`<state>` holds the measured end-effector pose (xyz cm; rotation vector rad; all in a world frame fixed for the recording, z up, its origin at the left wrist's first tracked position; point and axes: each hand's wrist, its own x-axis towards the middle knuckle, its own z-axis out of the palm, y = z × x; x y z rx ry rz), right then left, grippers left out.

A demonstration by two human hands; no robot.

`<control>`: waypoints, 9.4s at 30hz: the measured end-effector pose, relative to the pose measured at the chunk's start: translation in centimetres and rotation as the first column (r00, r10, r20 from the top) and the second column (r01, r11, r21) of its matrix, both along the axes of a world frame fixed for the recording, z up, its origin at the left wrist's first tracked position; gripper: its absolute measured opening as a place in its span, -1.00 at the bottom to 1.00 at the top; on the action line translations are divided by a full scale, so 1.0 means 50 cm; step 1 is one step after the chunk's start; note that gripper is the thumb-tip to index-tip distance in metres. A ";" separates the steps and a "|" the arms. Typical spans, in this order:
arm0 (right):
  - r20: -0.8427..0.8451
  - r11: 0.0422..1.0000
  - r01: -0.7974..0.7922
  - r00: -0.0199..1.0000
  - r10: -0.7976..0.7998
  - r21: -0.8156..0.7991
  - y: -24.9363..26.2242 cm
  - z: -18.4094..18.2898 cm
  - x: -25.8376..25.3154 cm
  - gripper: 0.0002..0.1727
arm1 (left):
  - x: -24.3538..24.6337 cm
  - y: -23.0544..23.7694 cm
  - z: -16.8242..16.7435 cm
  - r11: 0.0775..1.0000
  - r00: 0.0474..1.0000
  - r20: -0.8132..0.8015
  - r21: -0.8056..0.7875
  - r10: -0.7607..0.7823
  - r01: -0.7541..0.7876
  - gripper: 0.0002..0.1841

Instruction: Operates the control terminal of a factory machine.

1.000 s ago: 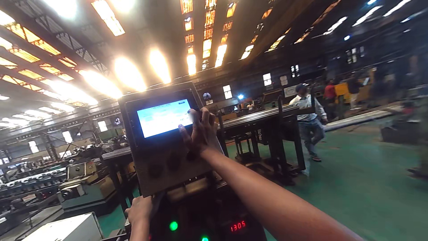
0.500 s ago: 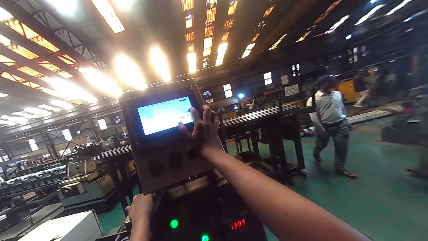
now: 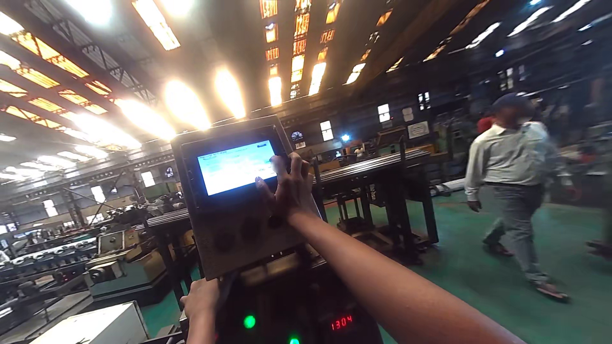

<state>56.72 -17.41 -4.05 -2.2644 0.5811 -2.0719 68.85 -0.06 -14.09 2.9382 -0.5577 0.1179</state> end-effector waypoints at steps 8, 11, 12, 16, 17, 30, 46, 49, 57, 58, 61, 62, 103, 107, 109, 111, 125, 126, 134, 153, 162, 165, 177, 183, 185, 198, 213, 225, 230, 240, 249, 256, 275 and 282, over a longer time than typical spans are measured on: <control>0.023 1.000 0.018 1.000 -0.017 -0.023 0.000 -0.001 0.001 -0.22 | -0.016 0.004 0.021 0.999 0.999 -0.030 0.026 -0.018 0.019 -0.49; -0.023 1.000 0.007 1.000 -0.006 0.009 0.004 0.001 -0.006 -0.22 | 0.003 0.003 0.003 1.000 1.000 -0.013 -0.008 -0.012 0.011 -0.48; -0.023 1.000 0.006 1.000 -0.006 0.010 0.004 0.002 -0.007 -0.23 | 0.007 0.001 0.001 1.000 1.000 -0.014 -0.014 -0.007 0.007 -0.47; -0.027 1.000 -0.008 1.000 0.009 0.012 0.004 0.001 -0.007 -0.23 | 0.004 0.003 0.002 1.000 1.000 -0.016 -0.016 -0.004 0.003 -0.44; -0.022 1.000 -0.020 1.000 0.020 0.011 0.003 0.000 -0.007 -0.23 | 0.003 0.003 0.003 1.000 1.000 -0.014 -0.010 -0.005 0.005 -0.45; 0.020 0.999 -0.038 0.999 0.038 -0.006 0.000 -0.001 -0.002 -0.23 | 0.014 -0.004 -0.002 1.000 1.000 -0.016 0.000 0.015 -0.015 -0.51; -0.028 1.000 -0.017 0.999 0.018 0.016 0.002 0.002 -0.005 -0.20 | 0.001 0.003 0.003 1.000 1.000 -0.011 0.024 -0.011 0.011 -0.52; -0.035 1.000 -0.005 0.999 0.006 0.016 0.002 0.002 -0.006 -0.22 | 0.004 0.001 -0.002 1.000 1.000 0.003 0.003 -0.009 0.009 -0.53; -0.050 1.000 0.019 0.999 -0.018 0.020 0.002 0.002 -0.004 -0.19 | 0.004 -0.001 -0.001 1.000 1.000 -0.006 -0.007 0.002 -0.002 -0.46; -0.047 0.999 0.032 0.998 -0.031 0.015 0.003 0.003 -0.003 -0.19 | 0.001 0.000 0.002 1.000 1.000 -0.007 0.007 0.000 0.000 -0.49; -0.043 1.000 0.014 0.999 -0.013 0.021 0.003 0.003 -0.004 -0.20 | -0.002 0.001 0.006 0.999 1.000 -0.011 0.036 -0.009 0.009 -0.53; -0.046 1.000 -0.003 0.999 0.005 0.027 0.005 0.004 -0.006 -0.20 | 0.001 0.000 0.004 1.000 1.000 -0.006 0.030 -0.007 0.008 -0.53; -0.023 0.999 -0.020 1.000 0.020 0.028 0.003 0.002 -0.004 -0.20 | 0.001 0.002 0.002 0.999 1.000 0.000 0.038 -0.023 0.023 -0.51; 0.006 0.999 -0.029 1.000 0.029 0.017 0.004 0.000 -0.001 -0.22 | -0.003 0.005 0.003 0.999 0.999 0.010 0.019 -0.039 0.039 -0.49; 0.009 1.000 -0.023 1.000 0.023 0.013 0.005 0.000 -0.001 -0.23 | -0.001 0.005 0.005 0.999 0.999 0.008 0.026 -0.043 0.043 -0.46; 0.025 1.000 -0.010 1.000 0.010 0.000 0.004 -0.001 0.001 -0.23 | 0.006 0.004 0.005 0.997 0.998 0.017 0.048 -0.054 0.053 -0.43; -0.028 0.999 -0.034 0.999 0.035 0.018 0.005 0.002 -0.013 -0.18 | 0.013 0.004 -0.001 0.998 0.998 0.008 -0.022 -0.065 0.065 -0.44; -0.020 0.999 -0.046 0.999 0.046 0.015 0.006 0.002 -0.013 -0.18 | 0.019 0.002 -0.002 0.998 0.998 0.015 -0.029 -0.063 0.064 -0.43; -0.033 0.999 -0.032 0.999 0.033 0.009 0.014 -0.003 -0.019 -0.20 | -0.008 0.012 0.011 0.995 0.997 -0.008 -0.059 -0.075 0.074 -0.40; -0.059 0.998 -0.039 0.997 0.042 0.054 0.018 0.001 -0.022 -0.19 | -0.008 0.013 0.001 0.991 0.995 0.004 -0.090 -0.097 0.097 -0.42; -0.054 0.998 -0.038 0.998 0.041 0.048 0.015 0.000 -0.017 -0.22 | 0.042 -0.002 -0.033 0.994 0.996 0.071 -0.084 -0.060 0.066 -0.56; -0.057 0.999 -0.026 0.998 0.029 0.047 0.016 0.000 -0.017 -0.22 | 0.007 0.007 -0.006 0.998 0.999 0.007 -0.027 -0.051 0.051 -0.51; -0.042 0.998 -0.028 0.999 0.031 0.063 0.012 0.004 -0.013 -0.23 | -0.014 0.013 0.006 0.997 0.998 -0.006 -0.029 -0.070 0.070 -0.50; -0.051 0.998 -0.010 0.999 0.013 0.055 0.011 -0.001 -0.013 -0.18 | 0.004 0.009 -0.011 0.992 0.997 0.023 -0.101 -0.076 0.078 -0.44; -0.065 0.998 0.008 0.998 -0.004 0.057 0.012 0.000 -0.014 -0.18 | -0.008 0.012 0.001 0.993 0.997 -0.005 -0.092 -0.078 0.077 -0.41; -0.063 0.997 -0.003 0.998 0.008 0.076 0.007 0.001 -0.007 -0.19 | 0.036 -0.001 -0.023 0.997 0.997 0.049 -0.029 -0.063 0.065 -0.55; -0.060 0.996 -0.042 0.997 0.047 0.076 0.015 0.002 -0.017 -0.21 | -0.002 0.014 -0.010 0.992 0.995 0.040 -0.088 -0.092 0.095 -0.51; -0.050 0.998 -0.036 0.998 0.038 0.059 0.011 0.000 -0.012 -0.22 | 0.021 0.002 -0.013 0.997 0.997 0.021 -0.033 -0.068 0.068 -0.53; -0.046 0.998 -0.033 0.998 0.036 0.057 0.011 0.000 -0.012 -0.22 | 0.029 0.003 -0.027 0.995 0.995 0.062 -0.067 -0.074 0.079 -0.54; -0.012 0.999 -0.037 0.999 0.037 0.033 0.007 -0.003 -0.007 -0.25 | -0.003 0.011 0.006 0.997 0.998 -0.028 -0.064 -0.047 0.045 -0.35; 0.003 0.998 -0.050 0.999 0.050 0.030 0.014 -0.006 -0.013 -0.16 | 0.002 0.017 0.000 0.993 0.995 -0.003 -0.064 -0.100 0.099 -0.33; -0.039 0.999 -0.022 0.999 0.024 0.046 0.008 -0.002 -0.009 -0.17 | -0.019 0.016 0.013 0.997 0.997 -0.024 -0.031 -0.078 0.077 -0.41; 0.051 0.999 -0.047 0.998 0.047 -0.007 0.004 -0.007 -0.002 -0.15 | 0.013 0.011 -0.011 0.996 0.996 0.037 -0.033 -0.078 0.079 -0.48; -0.007 0.989 -0.019 1.000 0.018 -0.149 0.014 -0.020 -0.019 -0.15 | -0.014 0.019 0.007 0.998 0.998 -0.005 -0.014 -0.066 0.066 -0.47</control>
